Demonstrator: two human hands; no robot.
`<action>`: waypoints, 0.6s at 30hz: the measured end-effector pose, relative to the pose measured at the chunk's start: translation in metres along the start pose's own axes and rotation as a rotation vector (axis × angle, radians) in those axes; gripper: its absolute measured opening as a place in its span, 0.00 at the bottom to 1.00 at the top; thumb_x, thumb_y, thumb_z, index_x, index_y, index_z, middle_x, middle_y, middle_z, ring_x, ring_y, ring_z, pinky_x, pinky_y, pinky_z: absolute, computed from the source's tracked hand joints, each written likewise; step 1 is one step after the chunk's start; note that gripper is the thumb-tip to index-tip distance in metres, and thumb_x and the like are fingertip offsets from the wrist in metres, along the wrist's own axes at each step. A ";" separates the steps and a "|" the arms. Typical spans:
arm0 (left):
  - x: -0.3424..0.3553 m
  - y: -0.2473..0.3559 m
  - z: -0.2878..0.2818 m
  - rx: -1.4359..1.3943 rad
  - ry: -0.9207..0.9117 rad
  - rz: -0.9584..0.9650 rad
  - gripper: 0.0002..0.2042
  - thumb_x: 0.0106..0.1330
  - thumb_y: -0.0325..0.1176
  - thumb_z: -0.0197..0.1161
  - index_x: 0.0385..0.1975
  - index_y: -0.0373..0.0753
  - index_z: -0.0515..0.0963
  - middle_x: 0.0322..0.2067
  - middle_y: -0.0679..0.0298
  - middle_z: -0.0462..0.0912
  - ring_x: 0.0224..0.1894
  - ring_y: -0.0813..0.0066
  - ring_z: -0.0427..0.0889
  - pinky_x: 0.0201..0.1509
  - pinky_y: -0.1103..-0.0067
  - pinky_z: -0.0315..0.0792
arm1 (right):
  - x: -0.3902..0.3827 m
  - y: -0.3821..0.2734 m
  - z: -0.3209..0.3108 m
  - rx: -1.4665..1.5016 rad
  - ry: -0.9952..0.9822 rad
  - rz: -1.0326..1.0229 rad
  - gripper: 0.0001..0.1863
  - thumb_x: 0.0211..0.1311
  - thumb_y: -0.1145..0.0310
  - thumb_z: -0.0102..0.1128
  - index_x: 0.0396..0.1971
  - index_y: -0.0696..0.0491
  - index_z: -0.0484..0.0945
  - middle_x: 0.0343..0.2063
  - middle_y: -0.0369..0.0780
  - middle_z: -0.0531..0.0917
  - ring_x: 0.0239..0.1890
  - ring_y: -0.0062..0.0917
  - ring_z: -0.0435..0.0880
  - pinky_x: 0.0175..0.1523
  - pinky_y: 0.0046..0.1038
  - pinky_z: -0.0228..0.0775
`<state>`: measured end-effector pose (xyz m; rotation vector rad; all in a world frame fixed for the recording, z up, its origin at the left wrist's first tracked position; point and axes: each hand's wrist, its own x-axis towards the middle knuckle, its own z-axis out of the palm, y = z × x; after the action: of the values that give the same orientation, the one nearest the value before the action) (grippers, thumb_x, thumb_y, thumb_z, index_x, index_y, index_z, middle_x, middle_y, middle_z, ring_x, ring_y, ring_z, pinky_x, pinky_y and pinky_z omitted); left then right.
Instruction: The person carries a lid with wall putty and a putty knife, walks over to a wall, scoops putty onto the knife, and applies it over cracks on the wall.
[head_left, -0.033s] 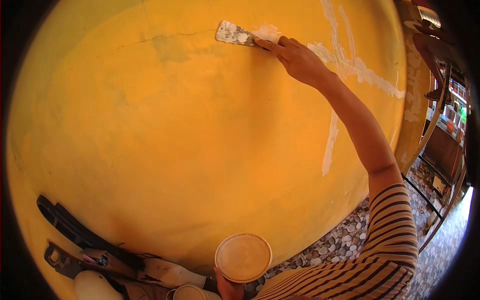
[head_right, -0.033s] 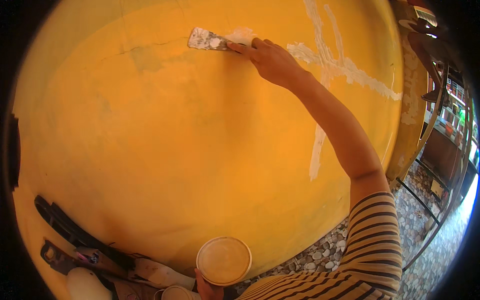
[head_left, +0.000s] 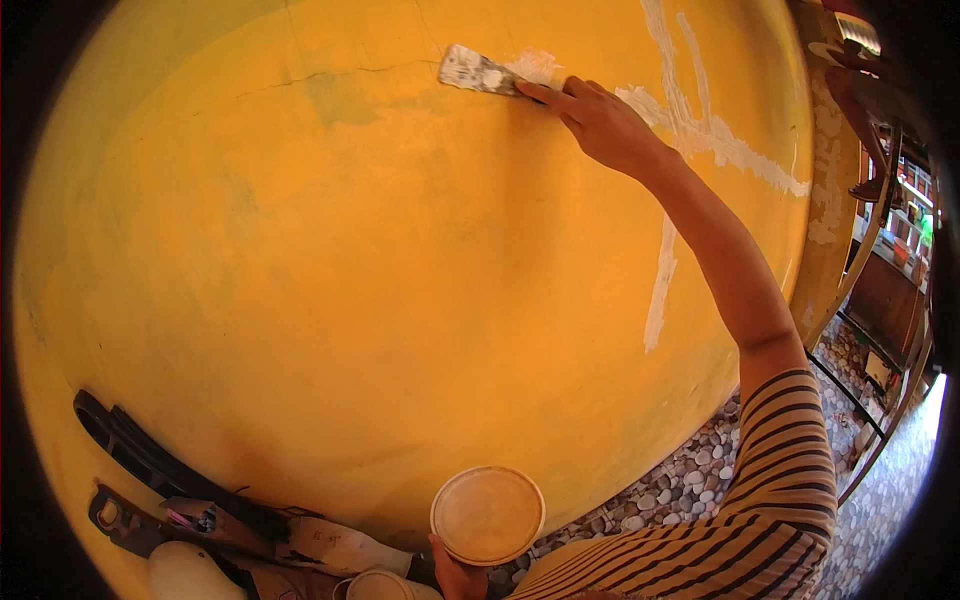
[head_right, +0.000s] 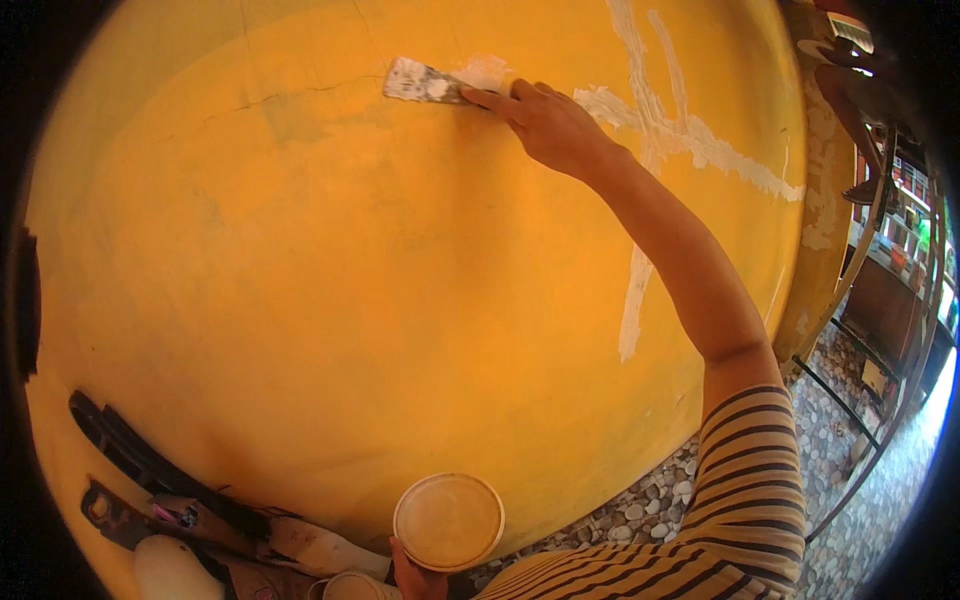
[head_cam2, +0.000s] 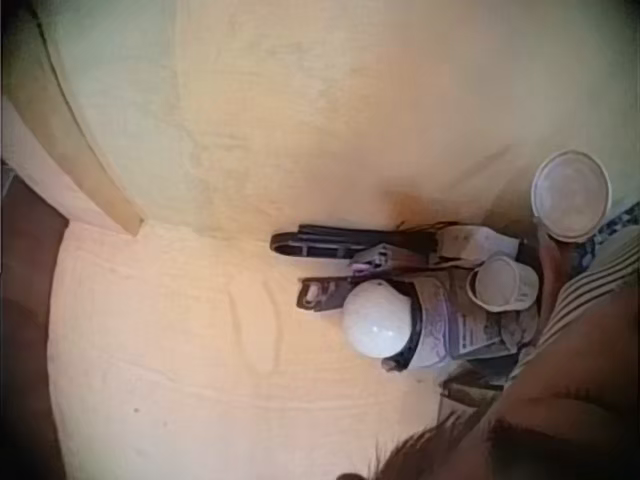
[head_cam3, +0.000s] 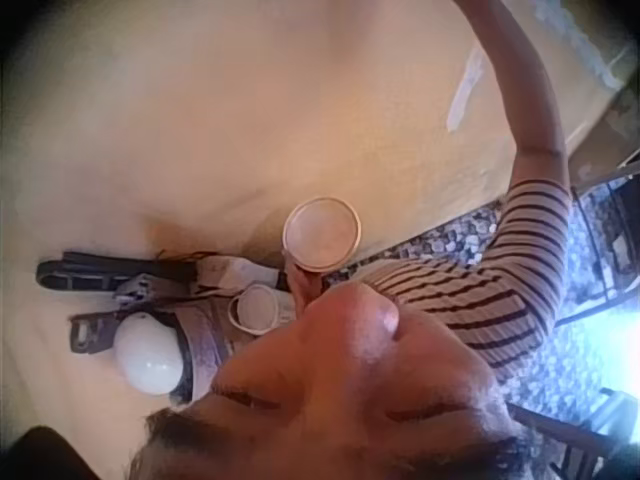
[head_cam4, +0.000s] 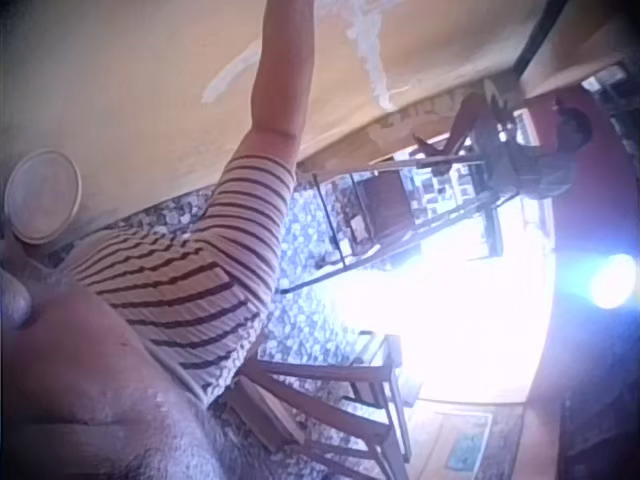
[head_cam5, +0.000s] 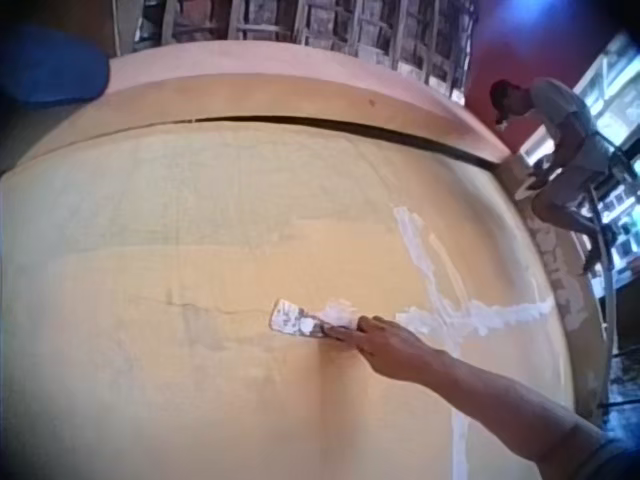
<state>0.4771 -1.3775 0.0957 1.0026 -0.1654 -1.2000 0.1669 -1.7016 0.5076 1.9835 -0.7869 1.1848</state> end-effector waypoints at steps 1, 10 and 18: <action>0.003 -0.002 -0.003 -0.004 0.001 0.003 0.32 0.77 0.58 0.38 0.65 0.36 0.66 0.60 0.54 0.74 0.62 0.59 0.74 0.65 0.64 0.70 | -0.005 0.002 -0.001 0.001 -0.057 0.055 0.28 0.72 0.74 0.45 0.68 0.33 0.67 0.33 0.39 0.74 0.39 0.33 0.74 0.46 0.36 0.71; 0.000 0.005 -0.006 0.734 -0.239 0.331 0.28 0.77 0.52 0.43 0.64 0.34 0.67 0.59 0.55 0.76 0.60 0.62 0.75 0.65 0.67 0.70 | 0.000 0.001 -0.016 0.037 -0.019 0.032 0.26 0.74 0.72 0.45 0.68 0.32 0.67 0.31 0.38 0.71 0.38 0.31 0.72 0.47 0.36 0.70; 0.002 -0.008 -0.006 0.497 -0.231 0.384 0.30 0.77 0.54 0.42 0.65 0.33 0.66 0.60 0.54 0.75 0.61 0.61 0.74 0.68 0.66 0.67 | -0.034 0.033 -0.013 0.025 -0.087 0.155 0.26 0.72 0.74 0.47 0.66 0.36 0.70 0.32 0.39 0.73 0.38 0.32 0.74 0.45 0.36 0.70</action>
<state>0.4758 -1.3758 0.0864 1.1886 -0.8333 -0.9314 0.1207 -1.7052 0.4898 2.0354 -0.9901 1.2077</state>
